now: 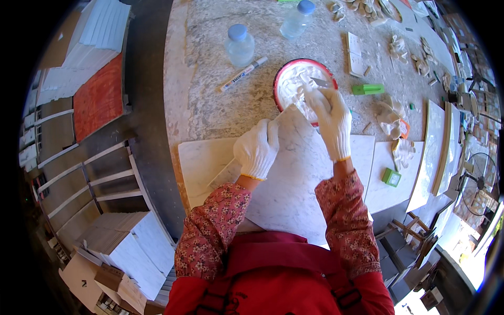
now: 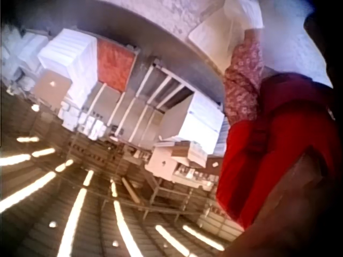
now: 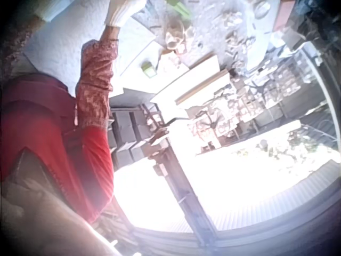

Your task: The person applies a white substance to the edges of a rectangular board using a small spatula, then smooths the surface with a green block. The person moves the board to a stack and repeats the process on a second board.

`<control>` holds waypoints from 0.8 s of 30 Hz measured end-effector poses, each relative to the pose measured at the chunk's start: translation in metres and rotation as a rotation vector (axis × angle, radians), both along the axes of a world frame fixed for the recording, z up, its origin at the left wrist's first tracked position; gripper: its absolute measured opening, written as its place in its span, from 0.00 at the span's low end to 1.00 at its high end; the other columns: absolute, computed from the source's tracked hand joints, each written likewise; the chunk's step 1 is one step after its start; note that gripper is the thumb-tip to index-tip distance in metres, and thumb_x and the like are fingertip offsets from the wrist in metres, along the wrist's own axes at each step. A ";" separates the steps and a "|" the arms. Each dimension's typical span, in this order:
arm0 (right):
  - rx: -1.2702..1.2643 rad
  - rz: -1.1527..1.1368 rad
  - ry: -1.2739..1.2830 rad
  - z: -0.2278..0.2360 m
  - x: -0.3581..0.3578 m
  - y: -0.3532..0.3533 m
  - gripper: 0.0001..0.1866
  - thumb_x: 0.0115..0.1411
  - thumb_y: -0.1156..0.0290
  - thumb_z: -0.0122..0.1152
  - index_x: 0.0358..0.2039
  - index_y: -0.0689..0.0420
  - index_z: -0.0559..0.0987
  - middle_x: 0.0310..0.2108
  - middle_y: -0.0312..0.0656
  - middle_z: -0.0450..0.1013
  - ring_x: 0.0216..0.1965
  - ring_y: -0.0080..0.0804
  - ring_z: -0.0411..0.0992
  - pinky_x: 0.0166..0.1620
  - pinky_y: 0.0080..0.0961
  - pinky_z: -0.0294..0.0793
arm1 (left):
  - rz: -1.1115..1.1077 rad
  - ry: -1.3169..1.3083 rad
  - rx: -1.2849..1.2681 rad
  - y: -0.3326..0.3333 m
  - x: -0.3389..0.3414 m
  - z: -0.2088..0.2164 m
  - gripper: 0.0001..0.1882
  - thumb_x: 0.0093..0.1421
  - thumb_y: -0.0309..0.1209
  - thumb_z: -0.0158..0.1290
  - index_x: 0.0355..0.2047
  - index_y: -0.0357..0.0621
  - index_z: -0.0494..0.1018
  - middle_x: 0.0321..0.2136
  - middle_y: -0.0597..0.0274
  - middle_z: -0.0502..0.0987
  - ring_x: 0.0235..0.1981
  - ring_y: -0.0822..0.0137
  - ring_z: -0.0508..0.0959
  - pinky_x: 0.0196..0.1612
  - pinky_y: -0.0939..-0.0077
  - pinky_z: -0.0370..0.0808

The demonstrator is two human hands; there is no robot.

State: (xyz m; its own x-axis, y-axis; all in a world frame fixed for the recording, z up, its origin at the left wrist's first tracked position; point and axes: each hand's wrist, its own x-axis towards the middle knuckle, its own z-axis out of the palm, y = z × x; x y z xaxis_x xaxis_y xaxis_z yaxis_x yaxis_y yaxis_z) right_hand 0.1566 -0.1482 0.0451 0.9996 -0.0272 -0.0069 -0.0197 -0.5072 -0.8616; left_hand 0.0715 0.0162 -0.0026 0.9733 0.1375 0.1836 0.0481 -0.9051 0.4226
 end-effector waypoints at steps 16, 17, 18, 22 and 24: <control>-0.575 -0.245 -0.098 -0.028 -0.104 -0.086 0.19 0.60 0.61 0.63 0.50 0.54 0.79 0.45 0.49 0.76 0.48 0.49 0.73 0.49 0.39 0.72 | 0.058 0.293 -0.230 0.008 -0.001 -0.003 0.24 0.60 0.58 0.53 0.30 0.49 0.76 0.22 0.51 0.80 0.24 0.46 0.79 0.25 0.52 0.73; -0.612 -0.326 -0.007 -0.024 -0.138 -0.105 0.21 0.61 0.60 0.61 0.52 0.54 0.77 0.47 0.49 0.75 0.49 0.50 0.73 0.51 0.41 0.71 | 0.049 0.296 -0.232 0.008 -0.001 -0.007 0.24 0.60 0.59 0.51 0.30 0.49 0.76 0.23 0.50 0.80 0.24 0.45 0.79 0.25 0.52 0.73; -0.735 -0.393 0.034 -0.034 -0.173 -0.132 0.24 0.61 0.58 0.61 0.55 0.54 0.75 0.51 0.51 0.73 0.52 0.52 0.71 0.55 0.43 0.69 | 0.068 0.314 -0.265 0.010 -0.001 -0.012 0.25 0.61 0.59 0.50 0.30 0.50 0.76 0.23 0.50 0.80 0.25 0.45 0.79 0.26 0.51 0.73; -0.860 -0.984 0.308 -0.052 -0.322 -0.220 0.36 0.63 0.50 0.56 0.62 0.63 0.66 0.57 0.57 0.69 0.58 0.54 0.67 0.62 0.41 0.64 | 0.068 0.375 -0.368 0.007 0.007 -0.021 0.28 0.64 0.60 0.44 0.29 0.49 0.77 0.24 0.49 0.80 0.27 0.43 0.79 0.28 0.49 0.73; -0.431 -1.191 0.315 -0.088 -0.390 -0.261 0.40 0.64 0.44 0.54 0.63 0.67 0.65 0.57 0.53 0.69 0.57 0.48 0.67 0.63 0.38 0.63 | 0.067 0.383 -0.394 0.009 0.010 -0.015 0.29 0.64 0.60 0.43 0.29 0.49 0.77 0.25 0.48 0.80 0.28 0.42 0.79 0.29 0.47 0.72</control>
